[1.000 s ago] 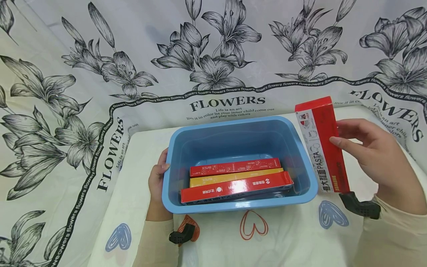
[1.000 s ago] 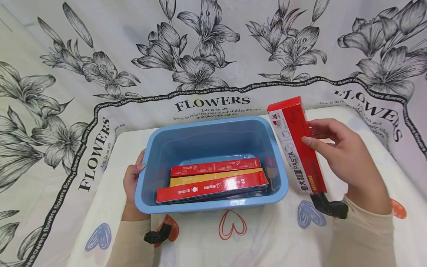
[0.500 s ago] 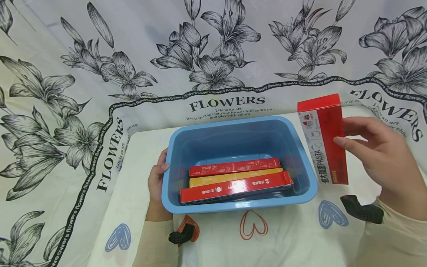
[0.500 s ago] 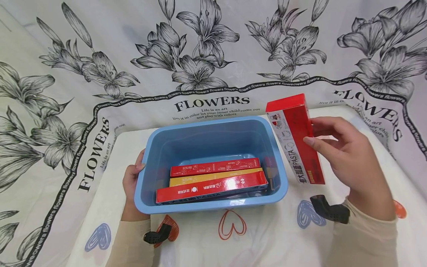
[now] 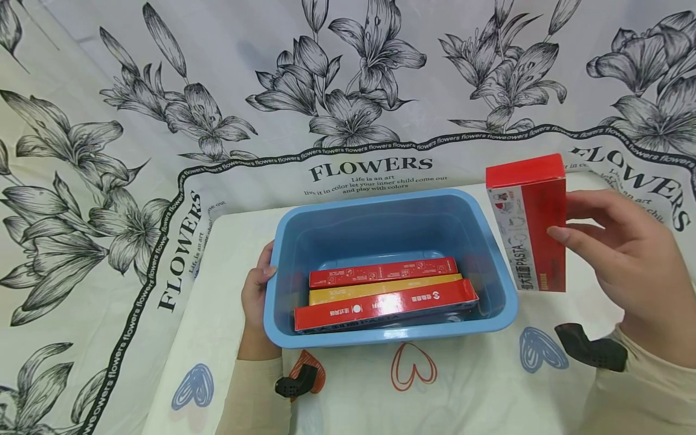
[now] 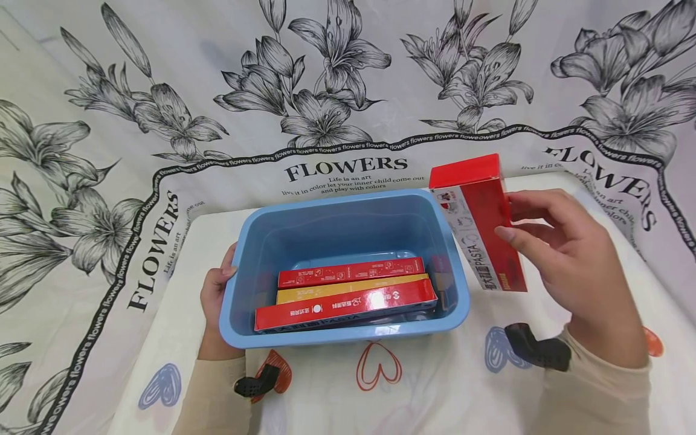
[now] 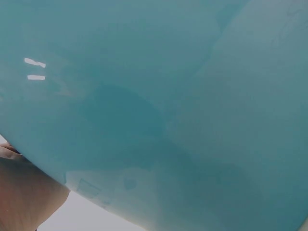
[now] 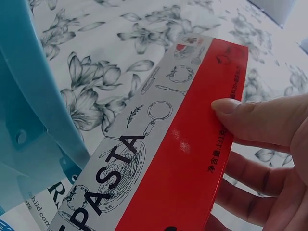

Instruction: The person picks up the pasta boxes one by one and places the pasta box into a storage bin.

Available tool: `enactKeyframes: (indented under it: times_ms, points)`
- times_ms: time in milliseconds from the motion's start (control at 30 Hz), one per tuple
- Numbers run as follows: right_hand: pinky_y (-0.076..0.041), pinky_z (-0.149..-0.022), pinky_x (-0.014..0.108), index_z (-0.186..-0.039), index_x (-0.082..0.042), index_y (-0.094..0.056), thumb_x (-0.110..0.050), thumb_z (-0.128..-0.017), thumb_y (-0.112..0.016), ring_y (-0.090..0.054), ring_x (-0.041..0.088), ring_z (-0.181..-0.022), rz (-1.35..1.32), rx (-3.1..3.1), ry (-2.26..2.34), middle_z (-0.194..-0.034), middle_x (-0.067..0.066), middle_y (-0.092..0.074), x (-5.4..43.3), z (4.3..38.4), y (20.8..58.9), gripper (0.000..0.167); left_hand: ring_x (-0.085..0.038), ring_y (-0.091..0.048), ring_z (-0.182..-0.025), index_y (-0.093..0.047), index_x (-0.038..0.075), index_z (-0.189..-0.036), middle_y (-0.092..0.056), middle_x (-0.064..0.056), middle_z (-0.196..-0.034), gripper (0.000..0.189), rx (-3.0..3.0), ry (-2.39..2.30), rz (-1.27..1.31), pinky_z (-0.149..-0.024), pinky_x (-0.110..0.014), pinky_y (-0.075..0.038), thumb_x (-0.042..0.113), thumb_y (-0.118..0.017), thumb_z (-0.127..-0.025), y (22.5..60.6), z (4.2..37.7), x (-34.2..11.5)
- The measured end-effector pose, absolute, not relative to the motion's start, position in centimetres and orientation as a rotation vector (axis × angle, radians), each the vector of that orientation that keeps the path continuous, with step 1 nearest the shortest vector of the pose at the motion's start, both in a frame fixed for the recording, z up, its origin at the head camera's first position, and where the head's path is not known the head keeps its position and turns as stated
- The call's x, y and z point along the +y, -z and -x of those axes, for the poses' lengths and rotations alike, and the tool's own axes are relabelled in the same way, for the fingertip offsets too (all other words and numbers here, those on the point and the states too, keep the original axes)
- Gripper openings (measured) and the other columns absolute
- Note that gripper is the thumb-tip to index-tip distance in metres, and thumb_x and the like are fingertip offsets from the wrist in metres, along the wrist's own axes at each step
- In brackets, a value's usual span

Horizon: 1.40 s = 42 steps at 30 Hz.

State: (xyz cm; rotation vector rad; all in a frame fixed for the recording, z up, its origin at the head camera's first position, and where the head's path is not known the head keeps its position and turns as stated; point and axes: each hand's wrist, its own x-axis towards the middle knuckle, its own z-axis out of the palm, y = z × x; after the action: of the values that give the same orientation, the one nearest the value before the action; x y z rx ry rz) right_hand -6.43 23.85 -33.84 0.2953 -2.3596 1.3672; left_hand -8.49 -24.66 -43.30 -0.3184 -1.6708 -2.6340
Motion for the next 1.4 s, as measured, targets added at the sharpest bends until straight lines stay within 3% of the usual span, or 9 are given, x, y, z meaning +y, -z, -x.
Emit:
enactKeyframes:
  times_ms: [300,533,800,1000,1167,1267,1400]
  points:
    - [-0.051,-0.091,0.015,-0.147,0.007,-0.060,0.025,-0.094,-0.065,-0.061,0.022,-0.122,-0.420,-2.303,-1.366,-0.144,0.011,-0.063,23.6,6.1,33.5,0.057,-0.035,-0.049,-0.134,-0.049,0.016,-0.151,-0.048,-0.020,-0.150,0.059,-1.668,2.639,0.309,-0.109,-0.045,-0.051,0.014,-0.028,-0.096,43.2,8.5,-24.6]
    - [-0.050,-0.094,0.015,-0.146,0.008,-0.061,0.025,-0.093,-0.067,-0.063,0.019,-0.123,-0.475,-2.293,-1.290,-0.140,0.012,-0.064,23.3,5.9,33.4,0.057,-0.034,-0.048,-0.134,-0.049,0.016,-0.150,-0.048,-0.020,-0.149,0.058,-1.666,2.646,0.324,-0.108,-0.044,-0.051,0.014,-0.028,-0.096,43.2,8.6,-24.6]
    - [-0.051,-0.098,0.017,-0.146,0.008,-0.062,0.026,-0.091,-0.068,-0.062,0.024,-0.122,-0.520,-2.283,-1.269,-0.136,0.021,-0.064,22.6,5.5,32.6,0.058,-0.034,-0.047,-0.136,-0.047,0.016,-0.151,-0.048,-0.018,-0.150,0.056,-1.634,2.670,0.333,-0.109,-0.043,-0.051,0.015,-0.028,-0.098,43.2,8.5,-24.8]
    - [-0.050,-0.102,0.020,-0.144,0.014,-0.059,0.008,-0.100,-0.070,-0.060,0.028,-0.126,-0.529,-2.183,-1.368,-0.140,0.022,-0.062,22.5,5.1,32.7,0.046,-0.033,-0.047,-0.136,-0.047,0.016,-0.152,-0.048,-0.018,-0.151,0.057,-1.638,2.667,0.330,-0.110,-0.044,-0.050,0.015,-0.027,-0.097,43.3,8.5,-24.8]
    - [-0.049,-0.103,0.020,-0.143,0.018,-0.056,-0.015,-0.098,-0.078,-0.058,0.030,-0.128,-0.618,-2.031,-1.504,-0.143,0.020,-0.062,22.8,5.2,32.9,0.060,-0.031,-0.049,-0.132,-0.047,0.015,-0.151,-0.050,-0.017,-0.147,0.056,-1.620,2.683,0.353,-0.109,-0.042,-0.050,0.015,-0.027,-0.098,43.4,8.5,-24.8]
    - [-0.049,-0.104,0.021,-0.141,0.019,-0.056,-0.019,-0.096,-0.081,-0.057,0.030,-0.127,-0.691,-1.972,-1.548,-0.142,0.020,-0.063,22.8,5.3,32.8,0.064,-0.032,-0.048,-0.134,-0.046,0.015,-0.152,-0.050,-0.017,-0.148,0.057,-1.633,2.675,0.365,-0.109,-0.043,-0.051,0.016,-0.027,-0.098,43.4,8.5,-24.8]
    - [-0.049,-0.105,0.022,-0.142,0.019,-0.056,-0.013,-0.098,-0.080,-0.057,0.031,-0.126,-0.716,-1.989,-1.522,-0.141,0.021,-0.063,22.6,5.3,32.4,0.060,-0.032,-0.047,-0.135,-0.046,0.016,-0.152,-0.050,-0.017,-0.148,0.058,-1.636,2.675,0.375,-0.109,-0.043,-0.051,0.016,-0.027,-0.097,43.4,8.5,-24.7]
